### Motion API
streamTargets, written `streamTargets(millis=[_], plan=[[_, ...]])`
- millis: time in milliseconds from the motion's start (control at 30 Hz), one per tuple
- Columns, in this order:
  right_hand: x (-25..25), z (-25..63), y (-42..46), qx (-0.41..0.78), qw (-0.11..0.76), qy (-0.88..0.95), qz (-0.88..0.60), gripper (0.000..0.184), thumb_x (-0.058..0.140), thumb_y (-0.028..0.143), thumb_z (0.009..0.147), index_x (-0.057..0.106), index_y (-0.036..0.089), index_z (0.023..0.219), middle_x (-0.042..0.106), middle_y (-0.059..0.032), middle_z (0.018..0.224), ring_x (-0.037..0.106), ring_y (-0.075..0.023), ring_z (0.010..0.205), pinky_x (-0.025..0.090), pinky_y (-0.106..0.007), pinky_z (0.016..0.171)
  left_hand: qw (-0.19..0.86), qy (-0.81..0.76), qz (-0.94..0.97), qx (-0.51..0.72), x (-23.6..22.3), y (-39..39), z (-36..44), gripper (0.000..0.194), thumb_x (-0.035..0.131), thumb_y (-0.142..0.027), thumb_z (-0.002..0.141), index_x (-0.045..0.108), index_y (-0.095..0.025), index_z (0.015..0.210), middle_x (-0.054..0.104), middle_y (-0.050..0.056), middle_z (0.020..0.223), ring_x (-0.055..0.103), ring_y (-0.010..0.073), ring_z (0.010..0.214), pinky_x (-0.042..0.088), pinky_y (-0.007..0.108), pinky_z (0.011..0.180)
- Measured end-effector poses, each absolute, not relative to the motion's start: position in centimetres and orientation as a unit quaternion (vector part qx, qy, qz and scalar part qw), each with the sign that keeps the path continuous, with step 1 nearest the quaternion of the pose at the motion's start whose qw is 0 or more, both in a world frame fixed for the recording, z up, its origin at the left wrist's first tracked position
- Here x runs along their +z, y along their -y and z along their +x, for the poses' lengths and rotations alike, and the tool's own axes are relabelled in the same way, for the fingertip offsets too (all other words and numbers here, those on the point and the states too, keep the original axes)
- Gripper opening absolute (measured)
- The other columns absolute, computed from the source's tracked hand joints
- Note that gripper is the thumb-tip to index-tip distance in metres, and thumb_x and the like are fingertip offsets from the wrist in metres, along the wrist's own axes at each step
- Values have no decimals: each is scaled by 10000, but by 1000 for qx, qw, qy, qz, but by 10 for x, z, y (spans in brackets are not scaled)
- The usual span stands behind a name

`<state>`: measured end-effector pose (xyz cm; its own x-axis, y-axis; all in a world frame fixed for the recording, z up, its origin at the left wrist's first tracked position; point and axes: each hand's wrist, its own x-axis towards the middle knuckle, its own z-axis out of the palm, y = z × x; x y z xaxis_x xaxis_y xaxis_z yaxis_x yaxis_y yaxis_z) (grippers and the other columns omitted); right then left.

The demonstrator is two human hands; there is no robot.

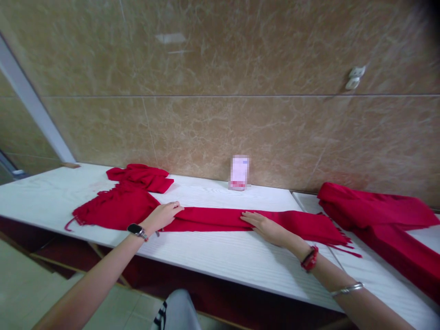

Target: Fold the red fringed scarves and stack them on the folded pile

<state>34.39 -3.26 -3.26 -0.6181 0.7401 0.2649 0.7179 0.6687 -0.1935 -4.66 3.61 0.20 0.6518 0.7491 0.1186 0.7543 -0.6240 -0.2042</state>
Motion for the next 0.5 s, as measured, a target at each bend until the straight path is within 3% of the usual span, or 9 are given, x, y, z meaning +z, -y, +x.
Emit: streamTargets(millis=[233, 367, 500], plan=[[-29, 359, 23, 21, 175, 880, -440, 548, 368, -15, 775, 486, 195, 1267, 548, -77, 1253, 520, -191, 1129, 423, -388, 971, 120, 408, -904, -36, -5, -46, -64, 456, 422, -1, 767, 549, -202, 1156, 548, 69, 1100, 521, 174, 1005, 391, 295, 921], [-31, 372, 28, 42, 166, 883, -438, 530, 375, 8, 800, 471, 212, 1279, 526, -53, 1279, 514, -179, 1136, 427, -365, 970, 129, 410, -902, -31, -1, -52, -69, 487, 390, 13, 759, 557, -202, 1162, 551, 74, 1093, 521, 185, 998, 385, 314, 922], [-28, 380, 33, 60, 154, 875, -455, 539, 367, 2, 807, 450, 215, 1295, 512, -46, 1294, 511, -172, 1140, 429, -345, 967, 119, 390, -911, -66, -4, -38, -44, 393, 443, -138, 840, 510, -201, 1222, 511, 86, 1204, 462, 204, 1110, 337, 333, 970]])
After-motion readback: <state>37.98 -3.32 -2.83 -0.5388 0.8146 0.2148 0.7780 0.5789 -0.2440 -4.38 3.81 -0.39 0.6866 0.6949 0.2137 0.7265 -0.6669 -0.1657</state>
